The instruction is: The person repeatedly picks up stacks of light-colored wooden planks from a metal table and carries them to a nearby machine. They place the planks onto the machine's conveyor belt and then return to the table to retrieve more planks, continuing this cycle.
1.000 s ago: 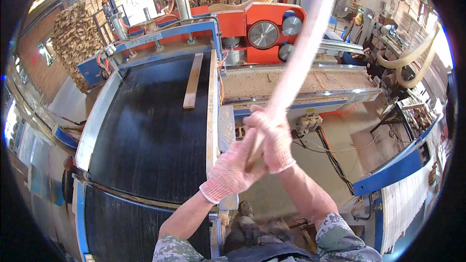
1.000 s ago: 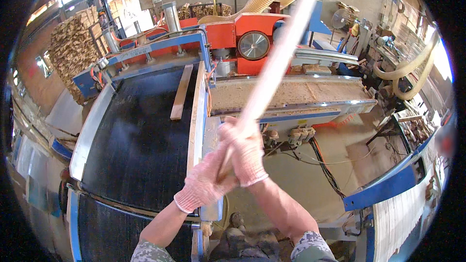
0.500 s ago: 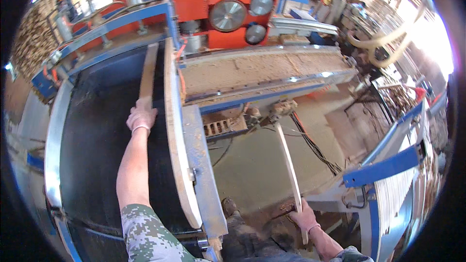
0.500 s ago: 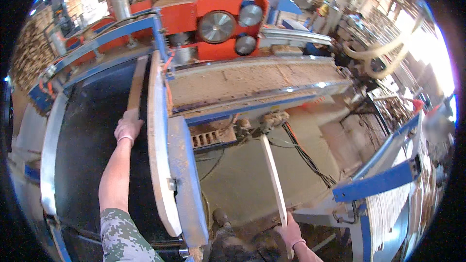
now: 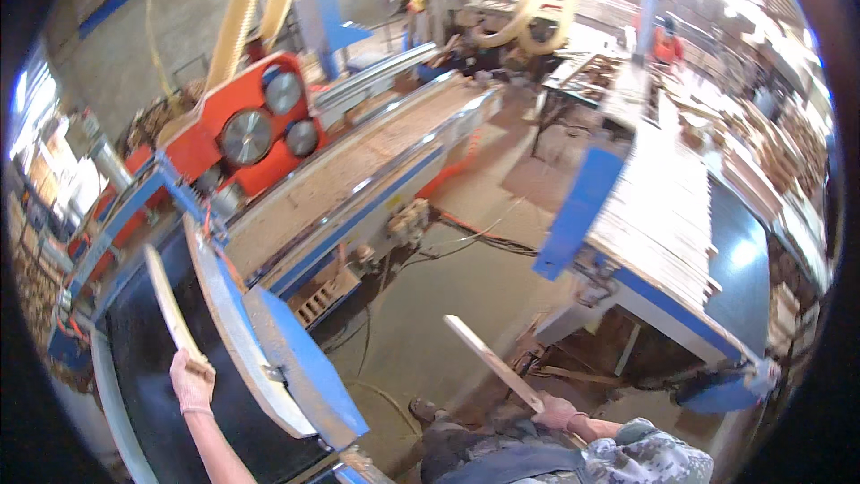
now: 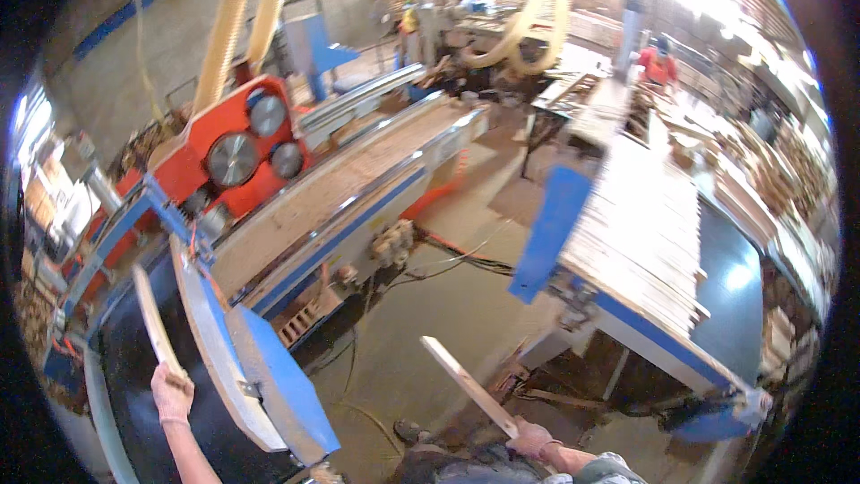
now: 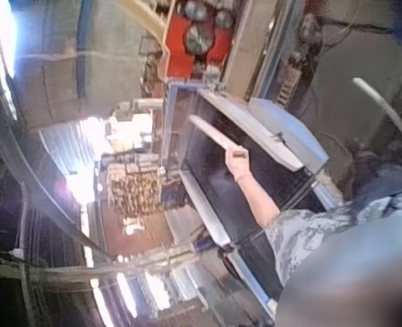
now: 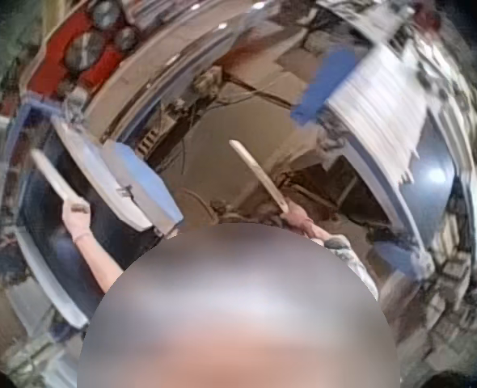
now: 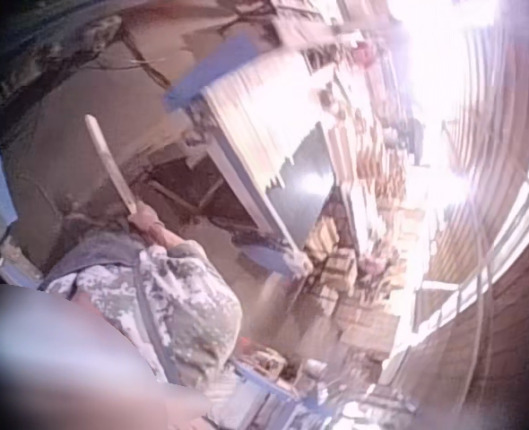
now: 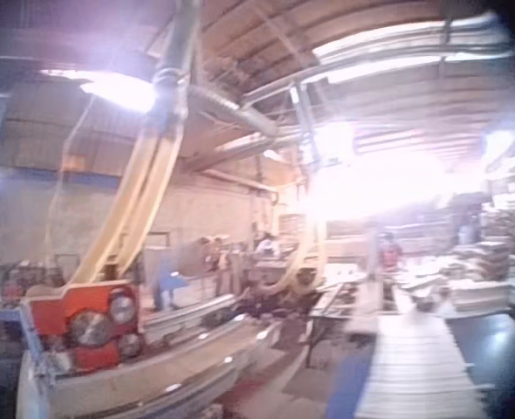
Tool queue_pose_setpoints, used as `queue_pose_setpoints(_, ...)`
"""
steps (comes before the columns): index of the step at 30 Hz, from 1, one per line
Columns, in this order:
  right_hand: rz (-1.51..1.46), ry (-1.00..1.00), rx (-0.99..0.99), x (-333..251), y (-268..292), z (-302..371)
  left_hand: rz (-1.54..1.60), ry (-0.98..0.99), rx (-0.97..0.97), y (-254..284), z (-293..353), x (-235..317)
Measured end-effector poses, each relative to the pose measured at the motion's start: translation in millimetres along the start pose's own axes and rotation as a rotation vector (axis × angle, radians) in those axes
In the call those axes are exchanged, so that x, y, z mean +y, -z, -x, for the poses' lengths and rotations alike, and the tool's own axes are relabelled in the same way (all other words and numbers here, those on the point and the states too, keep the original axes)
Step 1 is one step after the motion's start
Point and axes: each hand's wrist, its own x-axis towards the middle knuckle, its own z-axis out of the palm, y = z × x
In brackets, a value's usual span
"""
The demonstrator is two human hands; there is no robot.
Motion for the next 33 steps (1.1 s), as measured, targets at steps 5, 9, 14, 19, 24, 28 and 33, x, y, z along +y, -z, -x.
queue_pose_setpoints(5, -0.189, 0.253, 0.099, 31.3, 22.9, 42.3, -0.054, -0.321, -0.369, -95.7, 160.4, -19.0)
queue_pose_setpoints(9, -0.369, 0.424, 0.312, 68.6, 39.8, 117.3, -0.099, -0.392, -0.666, -232.8, 348.7, -20.8)
queue_pose_setpoints(14, -0.82, 0.512, 0.64, 142.4, 58.1, 220.8, -0.099, -0.605, -1.179, -397.3, 503.0, -99.7)
queue_pose_setpoints(19, -1.124, 0.646, 1.017, 201.7, 97.8, 316.4, -0.133, -0.212, -1.665, -461.2, 635.1, -217.9)
queue_pose_setpoints(24, -1.137, 0.389, 1.47, 277.1, 85.8, 370.8, -0.133, 0.358, -1.935, -481.7, 820.0, -356.4)
queue_pose_setpoints(28, -1.325, 0.092, 1.595, 316.6, 54.8, 432.3, -0.221, 0.688, -2.161, -481.5, 938.6, -405.4)
queue_pose_setpoints(33, -1.376, -0.26, 1.758, 373.4, 9.7, 461.6, -0.345, 1.218, -2.372, -469.1, 1055.5, -465.2)
